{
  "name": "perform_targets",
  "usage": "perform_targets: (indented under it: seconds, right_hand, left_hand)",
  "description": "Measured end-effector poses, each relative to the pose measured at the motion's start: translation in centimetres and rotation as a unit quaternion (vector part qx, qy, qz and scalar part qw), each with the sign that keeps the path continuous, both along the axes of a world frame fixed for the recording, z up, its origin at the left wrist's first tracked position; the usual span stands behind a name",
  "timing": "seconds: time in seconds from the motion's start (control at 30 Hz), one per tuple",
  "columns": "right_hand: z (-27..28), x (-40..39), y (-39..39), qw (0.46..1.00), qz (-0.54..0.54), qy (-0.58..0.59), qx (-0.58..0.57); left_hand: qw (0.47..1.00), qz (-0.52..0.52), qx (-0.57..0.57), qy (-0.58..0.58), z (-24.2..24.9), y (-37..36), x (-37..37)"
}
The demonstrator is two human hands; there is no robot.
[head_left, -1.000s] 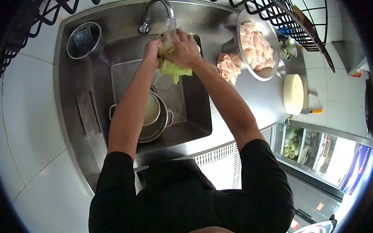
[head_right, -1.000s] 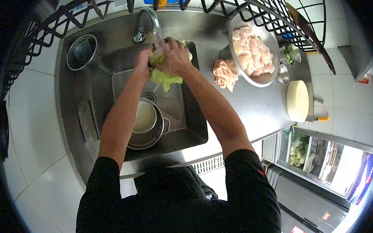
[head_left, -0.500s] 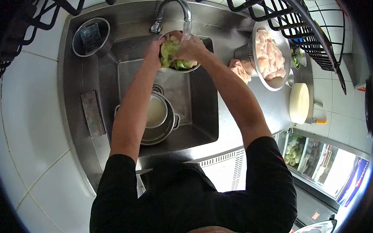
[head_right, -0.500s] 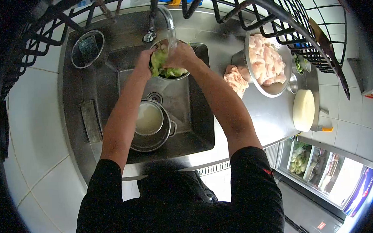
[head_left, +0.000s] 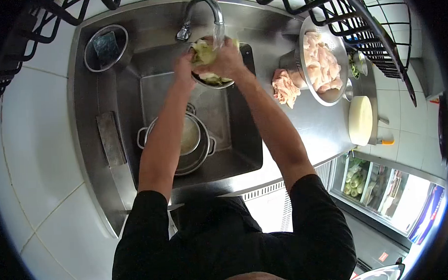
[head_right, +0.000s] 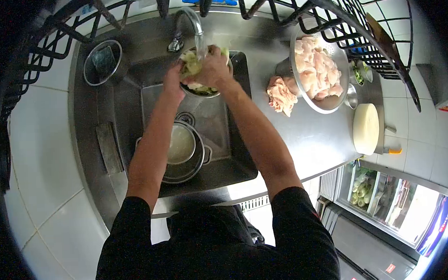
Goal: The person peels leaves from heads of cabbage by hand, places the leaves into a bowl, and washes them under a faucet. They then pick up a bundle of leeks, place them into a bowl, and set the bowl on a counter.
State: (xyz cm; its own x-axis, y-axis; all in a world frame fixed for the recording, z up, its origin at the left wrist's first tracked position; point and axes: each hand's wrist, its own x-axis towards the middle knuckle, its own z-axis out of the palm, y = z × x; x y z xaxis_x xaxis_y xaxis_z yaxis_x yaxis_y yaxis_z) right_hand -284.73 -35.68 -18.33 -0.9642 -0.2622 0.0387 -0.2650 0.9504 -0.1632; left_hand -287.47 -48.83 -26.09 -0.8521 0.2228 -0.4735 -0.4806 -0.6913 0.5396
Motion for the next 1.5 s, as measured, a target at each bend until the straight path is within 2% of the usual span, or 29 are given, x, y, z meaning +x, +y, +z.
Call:
perform_targets:
  seconds: [0.03, 0.07, 0.17, 0.2, 0.3, 0.33, 0.37, 0.4, 0.43, 0.47, 0.53, 0.57, 0.63, 0.7, 0.77, 0.8, 0.83, 0.87, 0.97, 1.0, 1.03, 1.07, 1.1, 1.13, 1.23, 1.27, 1.37, 1.47, 1.5]
  right_hand:
    - [-1.4, -0.1, -0.6, 0.997, -0.006, 0.025, 0.072]
    - [-0.1, 0.9, -1.8, 0.992, -0.123, -0.034, 0.023]
    - [2.6, 0.9, -1.8, 0.99, -0.118, -0.079, 0.003]
    - [1.2, 0.6, -2.0, 0.981, -0.183, -0.058, -0.024]
    - [-2.1, 3.1, -3.6, 0.991, -0.053, 0.072, 0.101]
    - [-2.5, 3.9, -4.0, 0.991, -0.043, 0.074, 0.099]
    - [-2.2, 3.8, -3.5, 0.998, -0.039, 0.049, 0.02]
    - [-1.4, 3.9, -2.3, 0.997, -0.035, 0.022, -0.06]
    - [-0.6, 3.8, -1.4, 0.99, -0.031, -0.004, -0.139]
    - [2.7, 3.5, -1.6, 0.988, -0.072, -0.015, -0.134]
    - [-0.1, 2.3, -1.5, 0.994, -0.029, -0.003, -0.101]
    - [-1.6, 1.6, -1.5, 0.996, -0.008, 0.005, -0.085]
    - [-1.7, 1.1, -1.9, 0.997, -0.054, -0.015, -0.048]
    - [-0.3, 0.7, -2.2, 0.991, -0.105, -0.07, -0.039]
    - [-2.0, 0.8, -3.4, 0.995, -0.088, 0.054, -0.014]
    - [-3.0, 1.1, -4.1, 0.99, -0.081, 0.115, -0.002]
    - [-3.9, 1.4, -4.3, 0.982, -0.073, 0.175, 0.012]
    - [-2.3, 2.2, -4.8, 0.991, -0.067, 0.112, 0.021]
    - [-0.2, 2.2, -1.7, 0.986, 0.058, -0.045, -0.147]
    - [0.6, 2.1, -1.0, 0.971, -0.024, -0.099, -0.217]
    - [0.5, 2.0, -1.1, 0.982, -0.03, -0.07, -0.171]
    - [0.2, 1.8, -1.0, 0.991, -0.036, -0.041, -0.124]
    - [-0.1, 1.7, -1.1, 0.996, -0.042, -0.01, -0.077]
    - [-1.1, 2.3, -1.5, 0.994, -0.011, 0.08, -0.076]
    - [-2.3, 3.0, -2.5, 0.993, -0.107, -0.037, 0.022]
    - [-2.1, 2.6, -1.7, 0.993, -0.102, -0.058, -0.003]
    - [-1.8, 2.5, -1.9, 0.972, -0.191, 0.022, -0.135]
    - [-2.1, 2.6, -3.0, 0.986, -0.162, -0.006, -0.039]
    - [-2.1, 2.6, -3.1, 0.988, -0.152, -0.014, -0.008]
  left_hand:
    - [1.0, -0.002, 0.007, 0.027, -0.6, 0.4, -0.1]
    - [0.999, -0.013, 0.024, 0.025, 0.7, 0.5, 0.4]
    - [0.999, 0.028, 0.01, -0.034, -1.4, 1.1, 0.3]
    - [0.998, 0.052, 0.02, -0.027, -1.6, 1.2, 0.2]
    - [0.996, 0.083, 0.033, -0.022, -0.5, 1.6, 0.6]
    - [0.996, 0.076, 0.021, -0.031, 0.6, 0.9, 1.0]
    - [0.997, 0.069, 0.009, -0.04, 1.3, 0.1, 1.1]
    - [0.994, 0.072, 0.063, -0.043, -0.2, -0.5, 0.7]
    - [0.996, 0.074, 0.032, -0.034, -1.6, -0.8, 0.5]
    - [0.997, 0.075, 0.003, -0.025, -1.9, -1.0, 0.7]
    - [0.997, 0.04, -0.043, -0.042, 0.8, -1.3, 1.6]
    - [0.999, 0.034, -0.021, -0.008, 0.4, -1.1, 1.6]
    - [0.998, 0.023, 0.024, 0.062, -0.9, -0.5, 1.3]
    - [0.997, 0.041, 0.046, 0.037, -0.8, -0.3, 1.8]
    - [0.993, 0.09, 0.075, -0.016, -0.8, 0.4, 2.1]
    - [0.992, 0.106, 0.038, -0.051, -1.0, 0.8, 1.7]
    - [0.991, 0.114, 0.053, -0.039, -1.8, 0.7, 1.3]
    - [0.99, 0.121, 0.067, -0.027, -4.0, 0.6, 0.9]
    - [0.994, 0.103, 0.037, -0.019, -3.1, -1.1, 1.6]
    - [0.994, 0.102, 0.023, -0.036, -2.5, -1.5, 1.9]
    - [0.993, 0.102, 0.01, -0.052, -1.8, -1.7, 2.3]
    - [0.992, 0.091, 0.09, -0.018, -1.9, -2.0, 2.6]
    - [0.995, 0.074, 0.062, -0.003, -2.2, -1.7, 2.3]
    - [0.998, 0.056, 0.034, 0.011, -2.4, -1.2, 2.0]
    - [0.997, 0.062, 0.033, 0.043, -3.1, 0.1, 2.0]
    - [0.995, 0.072, 0.045, 0.051, -3.1, 0.5, 2.1]
    - [0.992, 0.116, 0.014, -0.054, 1.4, 0.7, 2.9]
    - [0.99, 0.135, -0.022, 0.025, -0.3, 1.8, 2.7]
    - [0.99, 0.134, -0.033, 0.007, -0.5, 1.7, 2.8]
